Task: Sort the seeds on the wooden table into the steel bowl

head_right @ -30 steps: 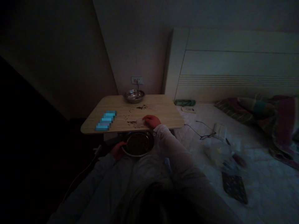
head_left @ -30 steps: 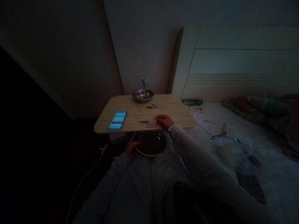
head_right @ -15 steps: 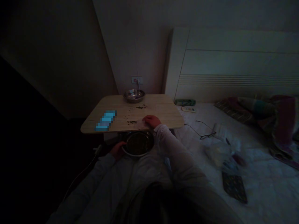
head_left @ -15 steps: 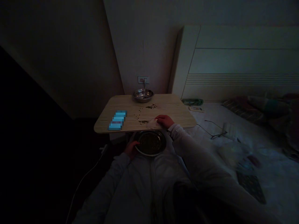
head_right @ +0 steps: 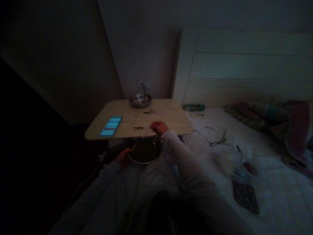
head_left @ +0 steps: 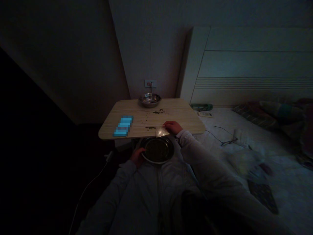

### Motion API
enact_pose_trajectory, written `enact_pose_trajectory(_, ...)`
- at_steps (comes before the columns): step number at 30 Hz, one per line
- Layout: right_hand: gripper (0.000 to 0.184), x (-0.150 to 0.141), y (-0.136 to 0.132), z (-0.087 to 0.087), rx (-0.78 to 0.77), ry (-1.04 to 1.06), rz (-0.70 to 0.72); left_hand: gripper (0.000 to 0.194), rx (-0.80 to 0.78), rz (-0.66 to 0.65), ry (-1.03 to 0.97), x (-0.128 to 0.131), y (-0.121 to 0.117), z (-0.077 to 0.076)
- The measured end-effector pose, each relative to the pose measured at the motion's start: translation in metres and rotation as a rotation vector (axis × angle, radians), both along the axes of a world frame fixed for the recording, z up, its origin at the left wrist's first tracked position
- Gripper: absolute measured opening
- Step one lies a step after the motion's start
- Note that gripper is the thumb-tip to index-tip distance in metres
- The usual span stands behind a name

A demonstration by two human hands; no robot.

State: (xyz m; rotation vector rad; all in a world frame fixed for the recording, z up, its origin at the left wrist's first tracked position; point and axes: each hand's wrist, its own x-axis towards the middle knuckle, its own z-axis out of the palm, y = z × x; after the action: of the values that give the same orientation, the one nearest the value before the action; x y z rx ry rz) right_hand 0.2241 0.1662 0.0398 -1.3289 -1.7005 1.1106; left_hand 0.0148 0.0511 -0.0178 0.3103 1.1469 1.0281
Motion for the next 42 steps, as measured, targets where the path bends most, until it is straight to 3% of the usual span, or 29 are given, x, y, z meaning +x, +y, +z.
enact_pose_trajectory(12, 0.018, 0.000, -0.004, 0.006, 0.025, 0.018, -0.030, 0.019, -0.019, 0.006, 0.015, 0.003, -0.003, 0.007)
enact_pose_trajectory(20, 0.018, -0.001, -0.004, 0.003, 0.062, 0.054, -0.067, 0.019, 0.000, -0.012, 0.000, -0.001, -0.001, -0.002)
enact_pose_trajectory(42, 0.016, -0.001, -0.009, 0.011, 0.051, 0.001, -0.080, 0.012, 0.014, -0.008, -0.010, -0.004, 0.002, -0.009)
